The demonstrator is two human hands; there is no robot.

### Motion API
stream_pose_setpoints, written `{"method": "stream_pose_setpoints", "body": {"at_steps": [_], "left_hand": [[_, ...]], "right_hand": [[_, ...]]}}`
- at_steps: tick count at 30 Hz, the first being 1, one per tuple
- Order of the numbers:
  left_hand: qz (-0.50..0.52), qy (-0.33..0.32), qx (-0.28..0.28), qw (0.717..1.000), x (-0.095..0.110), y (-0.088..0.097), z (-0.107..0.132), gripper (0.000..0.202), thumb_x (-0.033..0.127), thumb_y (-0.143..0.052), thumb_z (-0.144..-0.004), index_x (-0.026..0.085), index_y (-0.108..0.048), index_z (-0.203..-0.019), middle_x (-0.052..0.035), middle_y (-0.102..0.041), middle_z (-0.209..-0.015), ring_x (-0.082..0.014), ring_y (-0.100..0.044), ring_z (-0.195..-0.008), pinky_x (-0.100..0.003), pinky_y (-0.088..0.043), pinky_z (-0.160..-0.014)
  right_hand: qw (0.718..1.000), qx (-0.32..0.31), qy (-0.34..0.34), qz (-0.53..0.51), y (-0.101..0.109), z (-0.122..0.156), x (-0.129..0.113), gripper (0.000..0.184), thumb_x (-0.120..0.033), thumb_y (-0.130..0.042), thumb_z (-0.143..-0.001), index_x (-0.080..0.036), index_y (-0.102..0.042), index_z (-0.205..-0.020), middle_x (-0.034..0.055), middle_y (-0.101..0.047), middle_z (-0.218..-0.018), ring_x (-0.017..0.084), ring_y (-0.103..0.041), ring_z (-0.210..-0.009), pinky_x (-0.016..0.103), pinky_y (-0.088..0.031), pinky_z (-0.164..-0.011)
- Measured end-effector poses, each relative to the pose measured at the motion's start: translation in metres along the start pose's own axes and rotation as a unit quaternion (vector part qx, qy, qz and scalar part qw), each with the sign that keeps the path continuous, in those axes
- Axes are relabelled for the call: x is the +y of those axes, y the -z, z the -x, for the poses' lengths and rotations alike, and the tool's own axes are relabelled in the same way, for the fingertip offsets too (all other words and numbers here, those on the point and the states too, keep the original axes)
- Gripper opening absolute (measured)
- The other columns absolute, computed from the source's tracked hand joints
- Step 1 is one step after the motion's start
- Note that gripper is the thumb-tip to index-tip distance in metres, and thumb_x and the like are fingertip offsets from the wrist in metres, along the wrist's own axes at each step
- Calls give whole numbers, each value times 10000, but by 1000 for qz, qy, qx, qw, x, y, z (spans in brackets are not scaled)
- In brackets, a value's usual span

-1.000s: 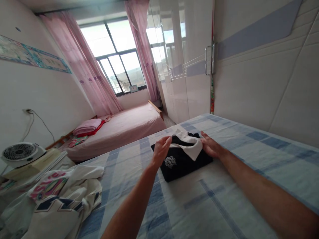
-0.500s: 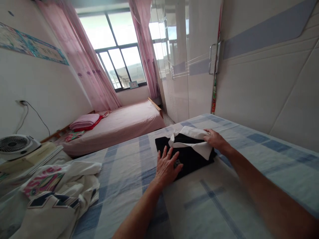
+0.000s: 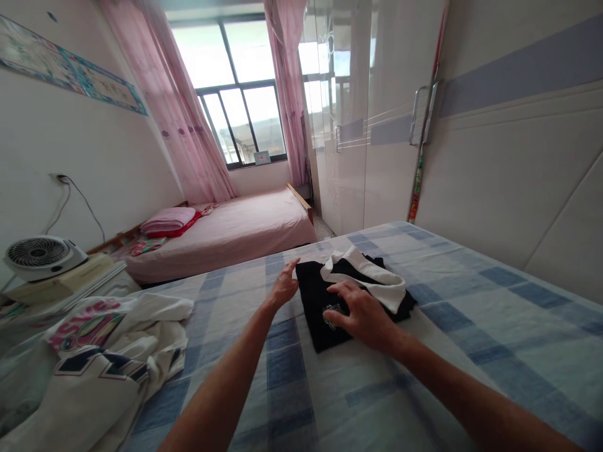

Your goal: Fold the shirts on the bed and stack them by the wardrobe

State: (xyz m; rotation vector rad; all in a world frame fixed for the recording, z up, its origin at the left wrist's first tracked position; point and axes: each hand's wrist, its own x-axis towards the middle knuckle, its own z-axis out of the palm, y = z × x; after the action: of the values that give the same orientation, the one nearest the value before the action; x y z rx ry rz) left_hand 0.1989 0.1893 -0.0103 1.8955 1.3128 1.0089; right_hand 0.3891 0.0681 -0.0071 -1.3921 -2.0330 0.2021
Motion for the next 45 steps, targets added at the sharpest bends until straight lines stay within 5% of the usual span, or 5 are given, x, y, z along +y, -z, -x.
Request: {"method": "stream_pose_setpoints", "body": {"at_steps": [13,22,28,36,45], "left_hand": [[161,30,-143,976,-9,-1,-17,340,302,-711,-636,106,-713,-913,-66,-716,-826,-205,-632,-776,-310,-479,-738],[223,70,-16,972,49,30,7,568,354,-730,-670,145,-597,-1181,-21,-633,-765,-117,-565,-657,-219,-418,-583],[325,-41,-116,938,101,58,45,740,380,-769,-647,223,-497,-1317,-6,-626,-866,-118,-571,-737,-247,-457,-684],[-93,-228,67,967,143,102,46,224,341,-650,-734,179,-690,-884,-19,-605,-875,-180,-564,-831,-301,-461,-748],[104,-104,73,986,152,116,37,286,436,-535,-819,157,-600,-822,29,-534,-627,-114,-486,-578,-219,-383,-520]], "right_hand": [[972,-26,-7,235,-53,21,-27,530,-269,-547,-792,-81,-505,-1286,209,-539,-1294,325,-493,-1168,464,-391,-935],[995,71,-67,21,54,-5,-21,308,-181,-490,-756,-189,-620,-1035,30,-685,-872,182,-626,-797,281,-451,-741],[969,118,-132,-175,121,-29,-25,280,-280,-539,-730,-202,-643,-978,-21,-629,-661,141,-562,-573,250,-421,-534],[903,128,-114,-394,148,-63,-37,249,-261,-581,-682,-212,-613,-924,-46,-573,-600,100,-498,-489,229,-401,-481],[953,261,-25,-154,107,-79,-49,360,-467,-329,-899,-201,-570,-925,42,-615,-862,195,-570,-830,351,-444,-799]]}}
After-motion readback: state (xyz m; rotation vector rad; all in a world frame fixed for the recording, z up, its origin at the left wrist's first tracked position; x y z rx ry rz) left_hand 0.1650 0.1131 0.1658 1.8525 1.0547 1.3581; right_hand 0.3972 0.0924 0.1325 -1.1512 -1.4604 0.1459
